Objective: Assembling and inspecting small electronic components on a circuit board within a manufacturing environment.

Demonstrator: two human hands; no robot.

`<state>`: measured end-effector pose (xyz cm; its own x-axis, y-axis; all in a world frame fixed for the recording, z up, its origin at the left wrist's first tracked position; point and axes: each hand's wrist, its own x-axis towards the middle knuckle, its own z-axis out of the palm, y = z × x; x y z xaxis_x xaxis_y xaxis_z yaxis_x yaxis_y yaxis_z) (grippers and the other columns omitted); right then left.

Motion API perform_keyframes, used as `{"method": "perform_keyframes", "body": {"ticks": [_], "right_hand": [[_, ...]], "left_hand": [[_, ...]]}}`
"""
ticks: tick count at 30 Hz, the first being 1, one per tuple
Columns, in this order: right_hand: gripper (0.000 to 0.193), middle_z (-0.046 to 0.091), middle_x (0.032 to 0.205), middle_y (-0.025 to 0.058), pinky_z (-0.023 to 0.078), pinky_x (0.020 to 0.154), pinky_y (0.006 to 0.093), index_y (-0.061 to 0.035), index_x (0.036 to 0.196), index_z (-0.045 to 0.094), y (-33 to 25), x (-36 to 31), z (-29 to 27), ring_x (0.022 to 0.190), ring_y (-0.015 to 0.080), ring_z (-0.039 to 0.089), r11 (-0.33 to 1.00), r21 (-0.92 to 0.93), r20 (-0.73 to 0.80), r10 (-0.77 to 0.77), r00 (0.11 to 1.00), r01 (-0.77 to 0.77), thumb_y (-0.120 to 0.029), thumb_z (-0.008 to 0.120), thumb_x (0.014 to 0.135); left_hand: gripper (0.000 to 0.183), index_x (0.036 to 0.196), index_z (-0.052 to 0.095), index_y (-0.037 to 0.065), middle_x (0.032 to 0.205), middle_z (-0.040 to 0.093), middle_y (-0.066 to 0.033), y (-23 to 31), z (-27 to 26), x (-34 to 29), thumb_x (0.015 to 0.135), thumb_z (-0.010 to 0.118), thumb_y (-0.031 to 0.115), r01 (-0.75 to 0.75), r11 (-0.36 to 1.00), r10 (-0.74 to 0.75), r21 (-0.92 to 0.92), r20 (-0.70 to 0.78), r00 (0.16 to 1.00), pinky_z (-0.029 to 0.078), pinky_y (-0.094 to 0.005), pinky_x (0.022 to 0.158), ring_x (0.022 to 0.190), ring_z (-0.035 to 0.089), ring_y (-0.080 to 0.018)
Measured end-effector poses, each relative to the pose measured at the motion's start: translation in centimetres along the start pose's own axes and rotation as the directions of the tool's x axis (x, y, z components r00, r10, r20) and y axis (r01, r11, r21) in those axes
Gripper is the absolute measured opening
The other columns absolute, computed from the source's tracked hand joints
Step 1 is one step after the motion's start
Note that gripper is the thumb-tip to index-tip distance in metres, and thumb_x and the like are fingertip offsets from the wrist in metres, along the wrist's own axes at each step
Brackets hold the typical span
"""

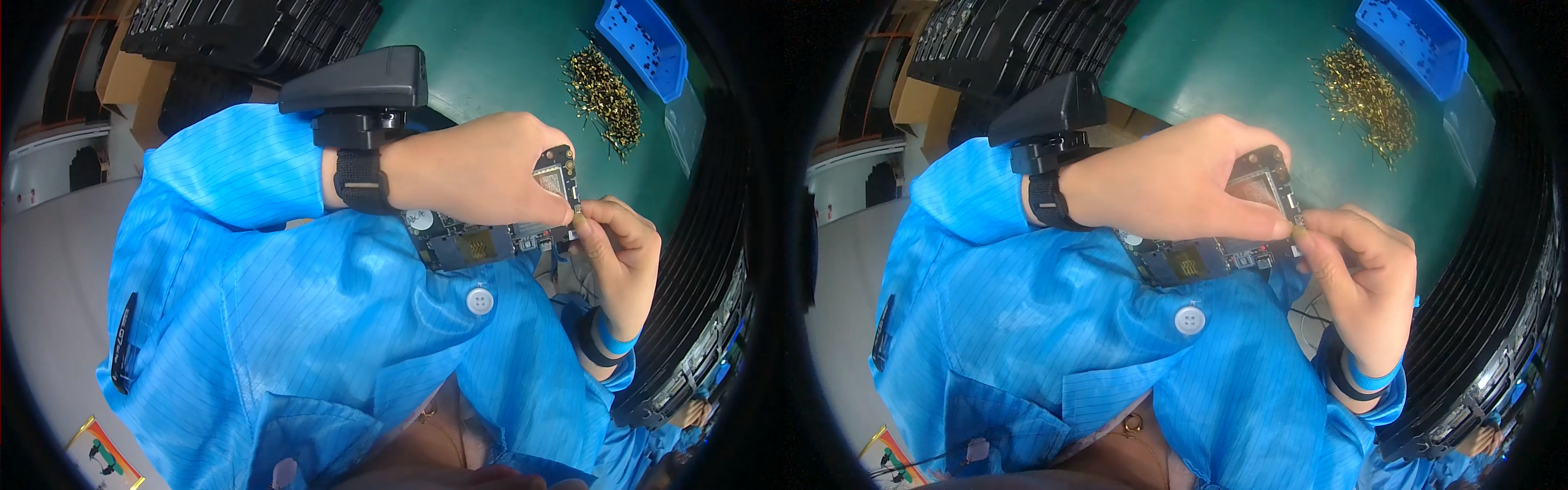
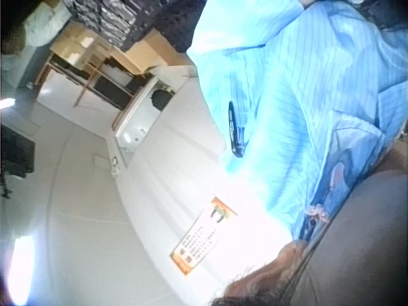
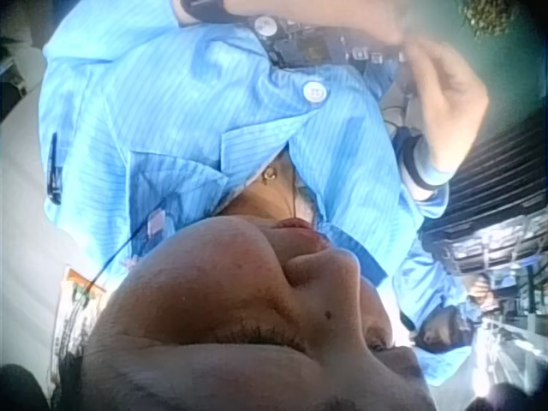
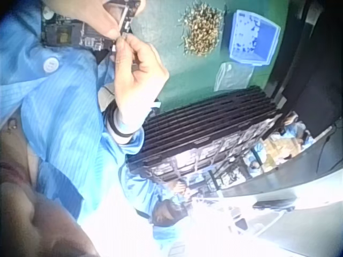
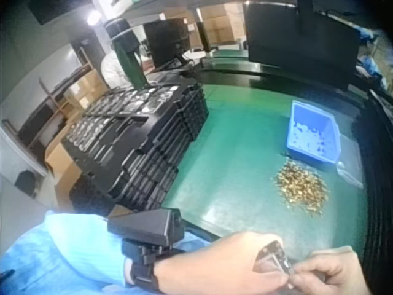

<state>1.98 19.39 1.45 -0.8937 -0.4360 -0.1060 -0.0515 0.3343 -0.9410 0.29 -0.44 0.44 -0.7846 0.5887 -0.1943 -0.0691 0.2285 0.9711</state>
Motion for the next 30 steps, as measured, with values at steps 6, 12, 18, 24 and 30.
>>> {"method": "perform_keyframes", "body": {"ticks": [6,12,18,24,30], "right_hand": [[0.008,0.057,0.064,0.0071,0.041,0.049,0.0200,0.0064,0.083,0.062,-0.01,0.19,0.04,0.055,0.0102,0.055,1.000,0.019,0.002,0.000,1.000,0.000,0.003,0.058,0.077],[0.008,0.058,0.065,0.0078,0.041,0.049,0.0200,0.0064,0.083,0.062,0.12,0.11,0.07,0.055,0.0109,0.056,1.000,0.014,0.003,-0.006,1.000,0.006,0.003,0.059,0.077],[0.008,0.058,0.064,0.0078,0.041,0.048,0.0200,0.0063,0.082,0.062,-0.04,0.25,0.04,0.054,0.0109,0.056,1.000,-0.001,0.015,-0.015,1.000,0.015,0.002,0.059,0.077],[0.007,0.057,0.062,0.0075,0.041,0.047,0.0204,0.0063,0.081,0.062,-0.03,0.27,0.04,0.053,0.0110,0.056,1.000,-0.005,0.014,-0.026,1.000,0.026,0.002,0.059,0.077],[0.006,0.057,0.061,0.0077,0.040,0.046,0.0205,0.0056,0.080,0.063,0.06,0.24,0.03,0.052,0.0112,0.056,0.999,-0.038,0.032,-0.009,0.999,0.010,0.003,0.059,0.076]], "left_hand": [[0.019,0.084,0.054,-0.001,0.064,0.056,-0.0029,-0.20,-0.03,0.05,0.074,0.063,0.012,-0.007,1.000,0.007,0.003,-0.002,1.000,0.040,-0.0228,0.051,0.060,0.047,-0.0045],[0.017,0.081,0.053,-0.001,0.063,0.055,-0.0017,-0.01,-0.08,-0.04,0.074,0.062,0.012,0.030,0.999,-0.030,-0.018,0.014,0.999,0.039,-0.0224,0.051,0.060,0.046,-0.0043],[0.016,0.079,0.053,0.000,0.062,0.053,-0.0006,0.16,-0.06,-0.07,0.074,0.062,0.012,0.059,0.997,-0.058,-0.057,0.021,0.998,0.038,-0.0223,0.050,0.059,0.046,-0.0039],[0.015,0.078,0.054,0.001,0.062,0.053,-0.0004,0.18,-0.02,-0.11,0.074,0.062,0.012,0.080,0.994,-0.079,-0.071,0.024,0.997,0.038,-0.0221,0.050,0.059,0.046,-0.0039],[0.016,0.080,0.056,0.000,0.065,0.057,-0.0014,0.07,-0.18,-0.02,0.074,0.062,0.013,0.138,0.985,-0.132,-0.103,0.067,0.989,0.041,-0.0222,0.053,0.061,0.050,-0.0054]]}}
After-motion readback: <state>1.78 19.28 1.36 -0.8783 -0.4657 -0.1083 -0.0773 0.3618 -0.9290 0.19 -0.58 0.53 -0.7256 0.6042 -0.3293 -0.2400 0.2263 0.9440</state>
